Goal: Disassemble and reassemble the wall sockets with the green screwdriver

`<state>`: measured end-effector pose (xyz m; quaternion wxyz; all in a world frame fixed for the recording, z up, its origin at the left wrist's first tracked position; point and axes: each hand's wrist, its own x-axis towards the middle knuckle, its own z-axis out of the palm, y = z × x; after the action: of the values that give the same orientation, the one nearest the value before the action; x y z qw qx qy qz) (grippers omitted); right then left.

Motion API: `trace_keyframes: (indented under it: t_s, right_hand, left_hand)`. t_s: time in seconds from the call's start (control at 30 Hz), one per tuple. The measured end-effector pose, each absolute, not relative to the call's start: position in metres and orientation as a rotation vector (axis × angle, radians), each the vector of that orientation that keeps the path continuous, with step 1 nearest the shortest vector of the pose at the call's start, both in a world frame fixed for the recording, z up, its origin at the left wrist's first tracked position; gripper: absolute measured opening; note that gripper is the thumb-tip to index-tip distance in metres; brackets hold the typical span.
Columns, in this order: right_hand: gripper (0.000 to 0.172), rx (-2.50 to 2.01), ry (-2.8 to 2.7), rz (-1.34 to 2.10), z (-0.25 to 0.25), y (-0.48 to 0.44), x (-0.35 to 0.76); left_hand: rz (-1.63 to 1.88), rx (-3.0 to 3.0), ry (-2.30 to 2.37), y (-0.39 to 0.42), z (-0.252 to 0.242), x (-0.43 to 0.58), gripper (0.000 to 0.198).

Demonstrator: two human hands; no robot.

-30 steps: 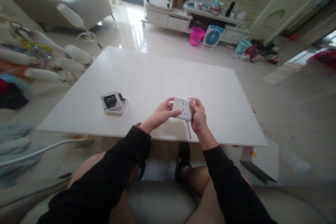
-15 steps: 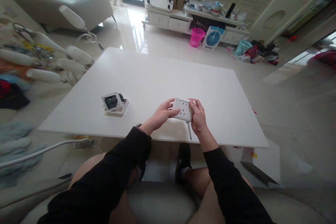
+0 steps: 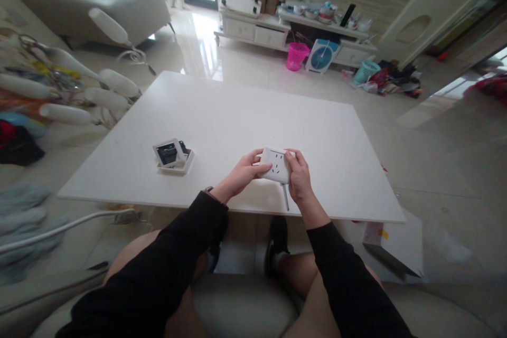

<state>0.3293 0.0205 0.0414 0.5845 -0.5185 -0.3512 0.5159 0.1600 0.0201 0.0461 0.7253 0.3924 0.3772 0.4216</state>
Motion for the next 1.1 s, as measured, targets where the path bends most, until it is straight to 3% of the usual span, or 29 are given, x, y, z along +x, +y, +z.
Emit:
trace_keyframes:
  t_s: [1.1]
  right_hand:
    - [0.034,-1.193,-0.821,1.205,0.0426,0.0175,0.3245]
  left_hand:
    - [0.952,0.868,0.873,0.0205,0.0466,0.1608,0.059]
